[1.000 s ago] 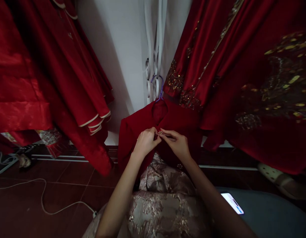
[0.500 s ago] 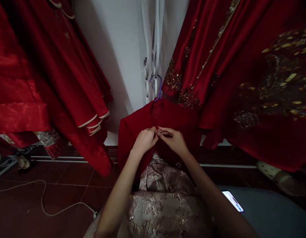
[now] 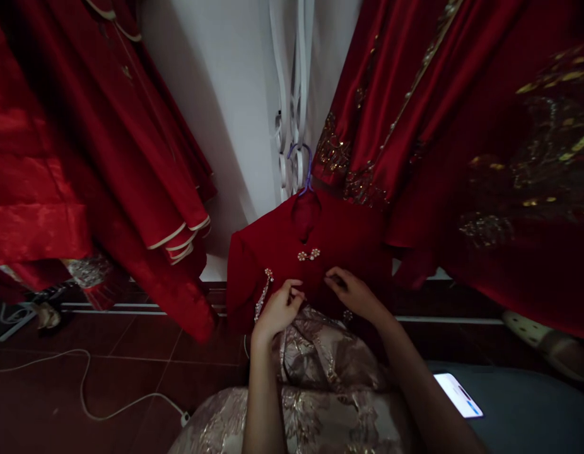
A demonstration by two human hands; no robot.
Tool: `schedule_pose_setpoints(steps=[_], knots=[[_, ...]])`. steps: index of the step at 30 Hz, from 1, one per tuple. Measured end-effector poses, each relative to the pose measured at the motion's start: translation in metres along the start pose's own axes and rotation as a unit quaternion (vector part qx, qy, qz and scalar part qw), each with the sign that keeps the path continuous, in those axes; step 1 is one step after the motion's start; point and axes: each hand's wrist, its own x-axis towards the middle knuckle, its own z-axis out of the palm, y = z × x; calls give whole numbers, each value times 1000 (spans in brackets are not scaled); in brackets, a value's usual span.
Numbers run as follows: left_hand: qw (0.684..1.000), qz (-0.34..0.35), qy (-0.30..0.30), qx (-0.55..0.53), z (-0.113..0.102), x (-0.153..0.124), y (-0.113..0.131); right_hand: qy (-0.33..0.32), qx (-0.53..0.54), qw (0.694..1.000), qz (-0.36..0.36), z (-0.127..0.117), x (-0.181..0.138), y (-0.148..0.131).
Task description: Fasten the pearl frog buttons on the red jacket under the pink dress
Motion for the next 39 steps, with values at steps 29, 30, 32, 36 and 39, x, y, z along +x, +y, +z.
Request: schedule_pose_setpoints(steps=[29,30,32,36,39], knots=[[958,25,270,-96,-2,21,-20,-67,9,997,27,-13,-21,-16],[950,32,302,-77,-6,20,-19,-55,-1,998,32,-12,-19,-9],[944,31,321,-65,-10,19,-19,-30,-23,999,33,-7,-14,3],[965,29,255,-61,-8,18,-21,-13,-115,993,24,6,-17,-1],[975,17,198,-101,-8,14,-18,-12,-117,993,-3,15,-29,-34]])
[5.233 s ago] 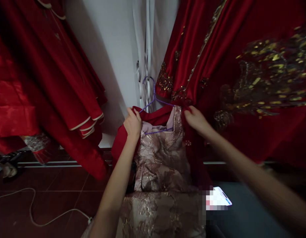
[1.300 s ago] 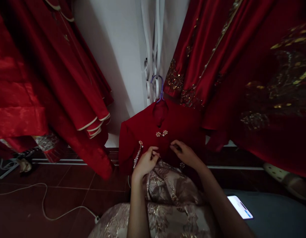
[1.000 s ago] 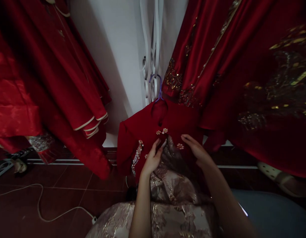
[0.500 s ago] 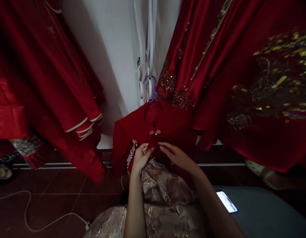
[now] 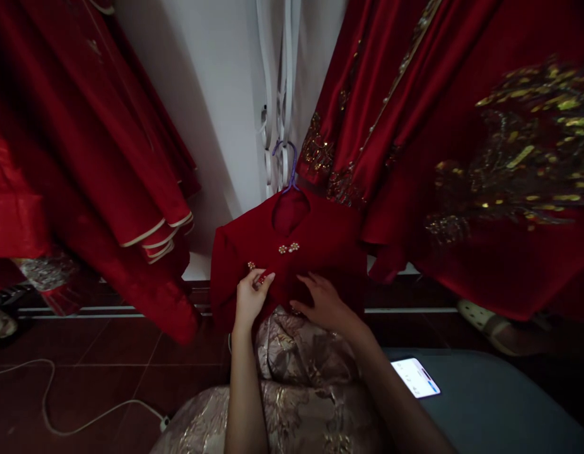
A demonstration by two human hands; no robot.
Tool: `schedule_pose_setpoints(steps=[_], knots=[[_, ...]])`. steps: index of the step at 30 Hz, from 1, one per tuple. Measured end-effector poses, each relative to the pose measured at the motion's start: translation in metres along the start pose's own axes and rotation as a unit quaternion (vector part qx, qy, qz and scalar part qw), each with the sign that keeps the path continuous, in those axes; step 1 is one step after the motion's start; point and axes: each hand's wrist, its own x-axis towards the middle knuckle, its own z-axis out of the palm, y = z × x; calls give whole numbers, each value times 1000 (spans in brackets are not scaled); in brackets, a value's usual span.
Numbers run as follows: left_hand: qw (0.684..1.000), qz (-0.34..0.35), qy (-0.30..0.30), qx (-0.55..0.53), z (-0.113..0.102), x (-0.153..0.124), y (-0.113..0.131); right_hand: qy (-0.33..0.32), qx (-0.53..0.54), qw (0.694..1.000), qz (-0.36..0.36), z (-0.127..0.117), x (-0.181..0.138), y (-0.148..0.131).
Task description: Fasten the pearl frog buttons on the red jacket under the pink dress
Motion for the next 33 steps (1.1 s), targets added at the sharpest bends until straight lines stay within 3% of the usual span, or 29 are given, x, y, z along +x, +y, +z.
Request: schedule_pose_setpoints(steps=[5,8,10,17,21,24,28,33], knots=[[982,-104,-111,-111,-23,-10,12,4,168,986,-21,8,-7,-54],[959,-147,-191,-152,-37,-15,13,68,209,975,9,25,-3,-60],[953,-159,-204,-155,-42,-17,11,79,223,972,10,35,0,-56],[969,-166,-142,-112,-35,-10,-3,67,259,963,20,29,6,-51],[977,-185,-56,-86,-38,-6,-17,61,286,956,18,19,7,-49],[990,-137,4,-30,-40,-3,-26,45,294,955,13,18,9,-45],[1000,-25,3,2,-31,0,-31,27,293,956,14,18,10,-44],[997,-1,78,25,-13,5,-36,-6,275,962,3,17,10,-43]])
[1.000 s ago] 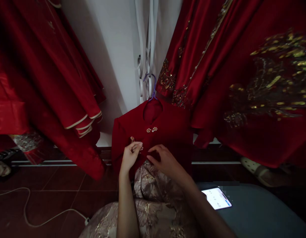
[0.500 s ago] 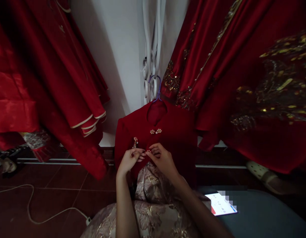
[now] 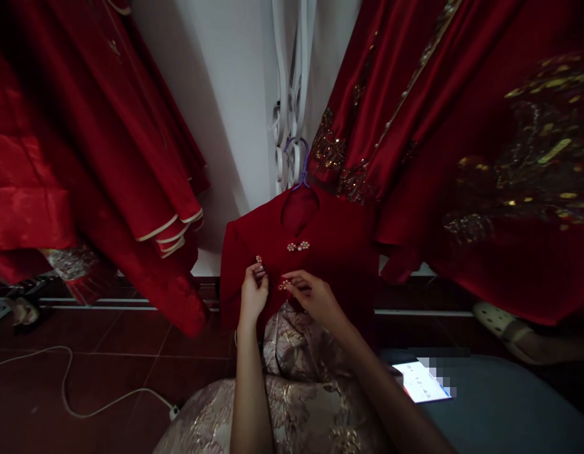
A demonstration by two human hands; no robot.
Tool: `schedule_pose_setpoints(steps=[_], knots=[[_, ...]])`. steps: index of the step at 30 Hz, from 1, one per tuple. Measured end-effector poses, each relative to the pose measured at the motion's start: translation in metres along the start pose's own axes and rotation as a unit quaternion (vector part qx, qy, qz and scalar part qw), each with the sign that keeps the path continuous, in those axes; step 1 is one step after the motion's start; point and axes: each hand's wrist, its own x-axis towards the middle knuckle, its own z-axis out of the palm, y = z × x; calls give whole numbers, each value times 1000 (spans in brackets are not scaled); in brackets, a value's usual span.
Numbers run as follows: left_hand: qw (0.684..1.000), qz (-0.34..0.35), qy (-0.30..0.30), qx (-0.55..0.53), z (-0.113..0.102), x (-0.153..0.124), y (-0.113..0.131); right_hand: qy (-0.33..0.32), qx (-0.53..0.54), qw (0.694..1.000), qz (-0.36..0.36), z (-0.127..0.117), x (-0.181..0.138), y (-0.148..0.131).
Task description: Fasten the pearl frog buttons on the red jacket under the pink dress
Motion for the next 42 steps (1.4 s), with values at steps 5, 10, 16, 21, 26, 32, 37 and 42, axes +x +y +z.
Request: schedule_pose_setpoints(steps=[5,10,16,21,26,32,37,42], knots=[[992,7,123,-1,17,0,4,-13,-5,1000,1,2,2,6],[986,18,167,16,21,-3,14,-16,14,1000,-8,4,2,7],[999,6,24,-20,3,-7,37,9,66,998,-10,4,8,10],[1000,-19,-3,12,-1,-10,48,60,44,997,-32,10,28,14],[1000,-27,9,-5,2,-9,49,65,-11,996,-63,19,38,12],[999,-27,26,6,5,-9,45,88,-52,990,-95,24,35,11],[1000,-18,22,-8,3,-8,38,103,-67,986,-110,26,34,15],[998,2,12,54,-1,-8,41,107,-70,986,-106,31,37,16]])
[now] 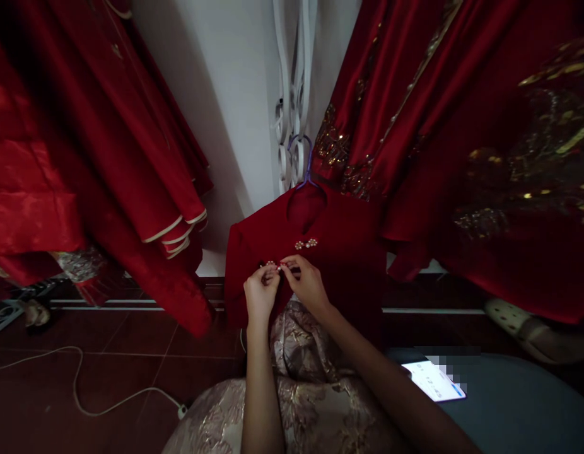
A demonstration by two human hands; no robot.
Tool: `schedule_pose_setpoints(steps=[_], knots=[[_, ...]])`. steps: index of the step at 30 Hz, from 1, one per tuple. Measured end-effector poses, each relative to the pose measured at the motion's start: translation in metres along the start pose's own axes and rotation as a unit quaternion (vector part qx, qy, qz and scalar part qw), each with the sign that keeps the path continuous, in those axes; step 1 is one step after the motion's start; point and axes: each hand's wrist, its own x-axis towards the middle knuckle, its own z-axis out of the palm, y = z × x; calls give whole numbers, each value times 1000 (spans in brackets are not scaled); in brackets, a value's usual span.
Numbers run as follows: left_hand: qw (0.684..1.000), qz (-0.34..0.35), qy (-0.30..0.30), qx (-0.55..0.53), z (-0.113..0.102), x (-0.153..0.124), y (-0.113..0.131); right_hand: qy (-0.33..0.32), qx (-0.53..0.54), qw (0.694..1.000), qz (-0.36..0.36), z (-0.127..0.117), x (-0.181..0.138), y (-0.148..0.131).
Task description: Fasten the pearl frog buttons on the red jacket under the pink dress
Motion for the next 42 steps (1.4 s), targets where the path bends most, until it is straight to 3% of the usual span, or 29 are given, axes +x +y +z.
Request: schedule_pose_setpoints(steps=[3,7,10,13,18,22,27,33,36,40,42], knots=[[999,10,-36,-13,-3,0,1,-53,14,998,6,-7,4,0],[997,-3,-71,41,-12,-4,2,-172,47,984,18,-42,-1,-1],[984,-6,-109,144,-17,-9,2,-201,6,978,57,-74,-12,-1],[970,-3,-143,195,-19,-12,-3,-210,-53,972,91,-87,-22,4],[961,-36,-179,208,-18,-13,-21,-206,-78,967,125,-73,-31,22],[950,-102,-245,163,-23,-13,-30,-230,-73,964,114,-65,-34,29],[956,-37,-249,148,-20,-12,-27,-238,-100,963,72,-66,-32,25],[942,-22,-275,189,-8,-13,-34,-225,-115,963,94,-57,-36,35],[949,11,-243,201,-8,-12,-29,-214,-96,966,112,-52,-36,40],[974,62,-88,198,-9,-9,-8,-120,-62,981,138,-52,-30,36],[982,81,-39,169,-5,-8,2,-69,-13,983,170,-55,-26,29]])
